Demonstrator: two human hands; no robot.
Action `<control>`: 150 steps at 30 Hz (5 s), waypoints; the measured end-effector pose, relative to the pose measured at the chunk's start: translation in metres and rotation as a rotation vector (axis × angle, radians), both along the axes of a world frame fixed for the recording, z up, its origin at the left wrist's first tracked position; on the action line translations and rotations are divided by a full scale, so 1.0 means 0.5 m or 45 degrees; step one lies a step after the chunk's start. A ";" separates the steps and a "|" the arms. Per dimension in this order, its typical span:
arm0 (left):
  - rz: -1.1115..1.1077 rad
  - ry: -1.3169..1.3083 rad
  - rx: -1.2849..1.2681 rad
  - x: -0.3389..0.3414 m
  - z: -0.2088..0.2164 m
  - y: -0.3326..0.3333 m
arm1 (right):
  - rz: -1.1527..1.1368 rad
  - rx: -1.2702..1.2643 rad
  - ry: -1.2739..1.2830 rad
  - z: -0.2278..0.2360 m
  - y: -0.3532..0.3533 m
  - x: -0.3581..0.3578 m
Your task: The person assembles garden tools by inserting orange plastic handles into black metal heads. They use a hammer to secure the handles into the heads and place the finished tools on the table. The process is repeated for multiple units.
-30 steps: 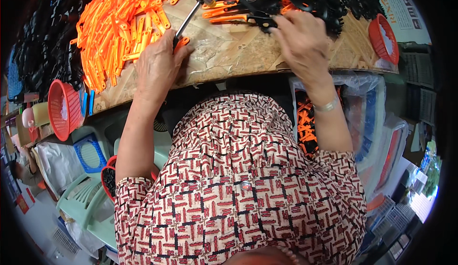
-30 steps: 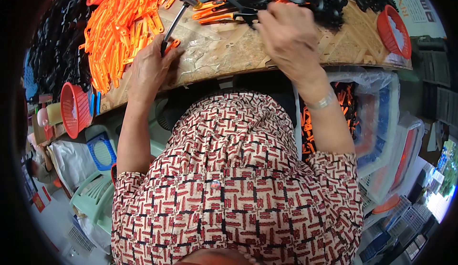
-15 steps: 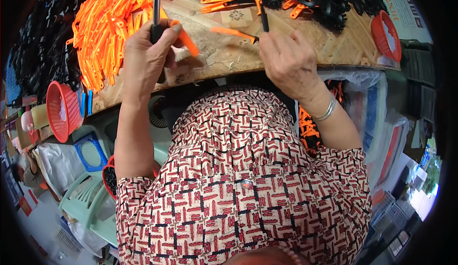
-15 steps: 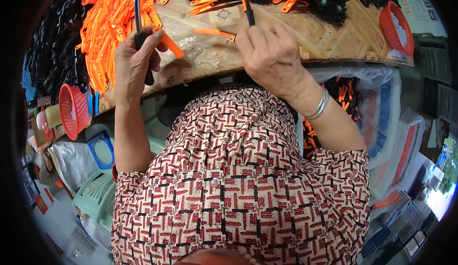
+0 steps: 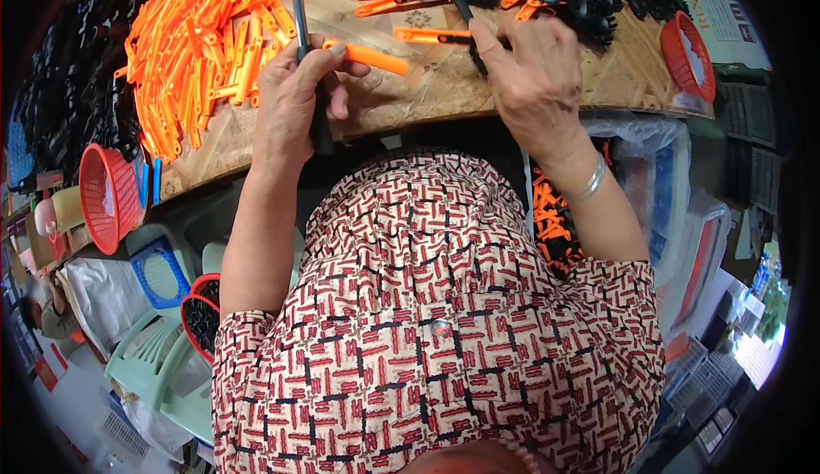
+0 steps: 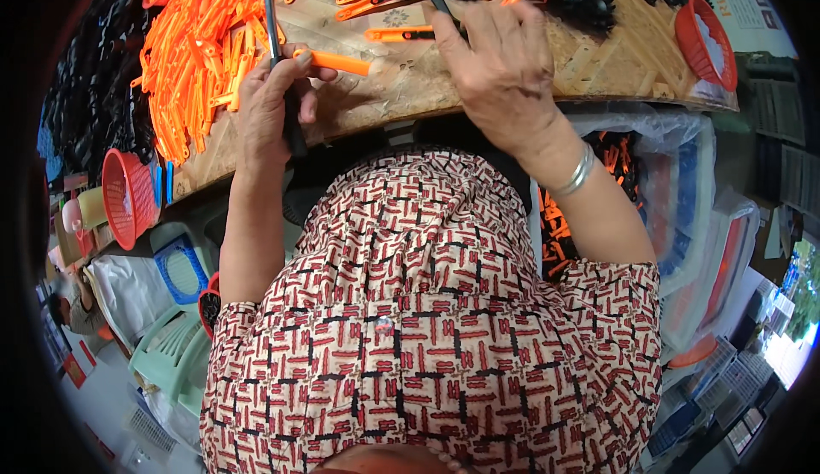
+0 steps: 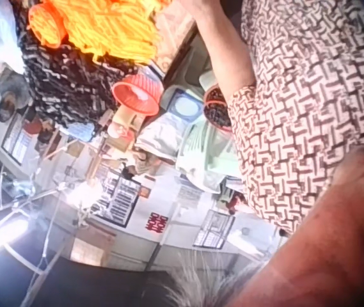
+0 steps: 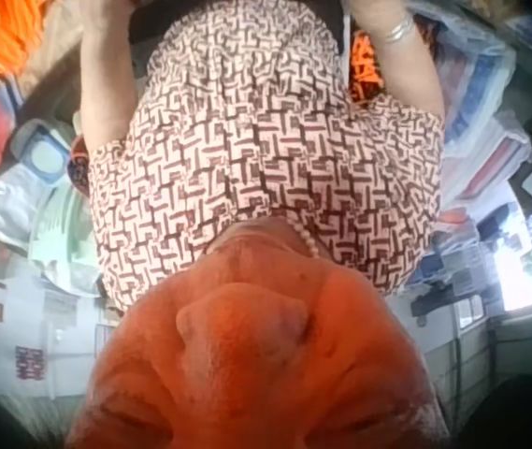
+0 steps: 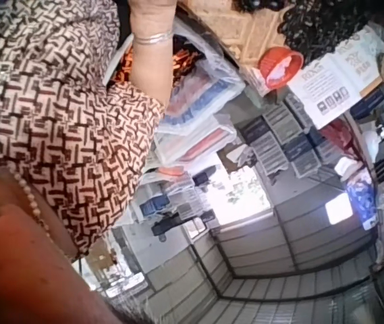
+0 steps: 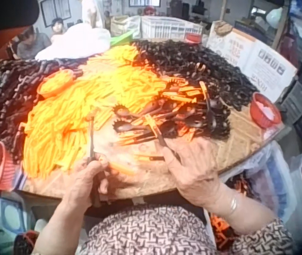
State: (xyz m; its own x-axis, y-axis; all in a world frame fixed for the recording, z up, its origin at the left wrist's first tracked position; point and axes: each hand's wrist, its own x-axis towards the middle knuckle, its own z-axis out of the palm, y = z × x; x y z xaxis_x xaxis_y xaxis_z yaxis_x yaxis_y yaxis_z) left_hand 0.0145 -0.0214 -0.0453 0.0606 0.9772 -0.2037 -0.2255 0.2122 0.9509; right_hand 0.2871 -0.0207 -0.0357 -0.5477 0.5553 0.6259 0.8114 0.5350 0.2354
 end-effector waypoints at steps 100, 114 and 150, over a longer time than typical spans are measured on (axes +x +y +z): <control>-0.037 2.043 0.601 -0.130 -0.002 0.062 | -0.101 -0.802 0.901 -0.040 0.088 -0.018; -0.101 1.402 0.646 -0.161 0.019 0.130 | 0.021 -1.983 1.545 -0.095 -0.140 -0.043; -0.086 0.074 -0.008 0.093 -0.035 -0.023 | 0.104 -2.118 1.758 -0.106 -0.141 -0.066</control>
State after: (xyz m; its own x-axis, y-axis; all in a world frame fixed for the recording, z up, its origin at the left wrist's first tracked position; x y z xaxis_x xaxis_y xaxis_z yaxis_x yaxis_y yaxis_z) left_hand 0.0610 -0.0330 -0.0627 0.1143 0.9698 -0.2152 -0.1547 0.2314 0.9605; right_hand 0.2541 -0.0911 -0.0887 -0.3376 0.8669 -0.3669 -0.0174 -0.3954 -0.9183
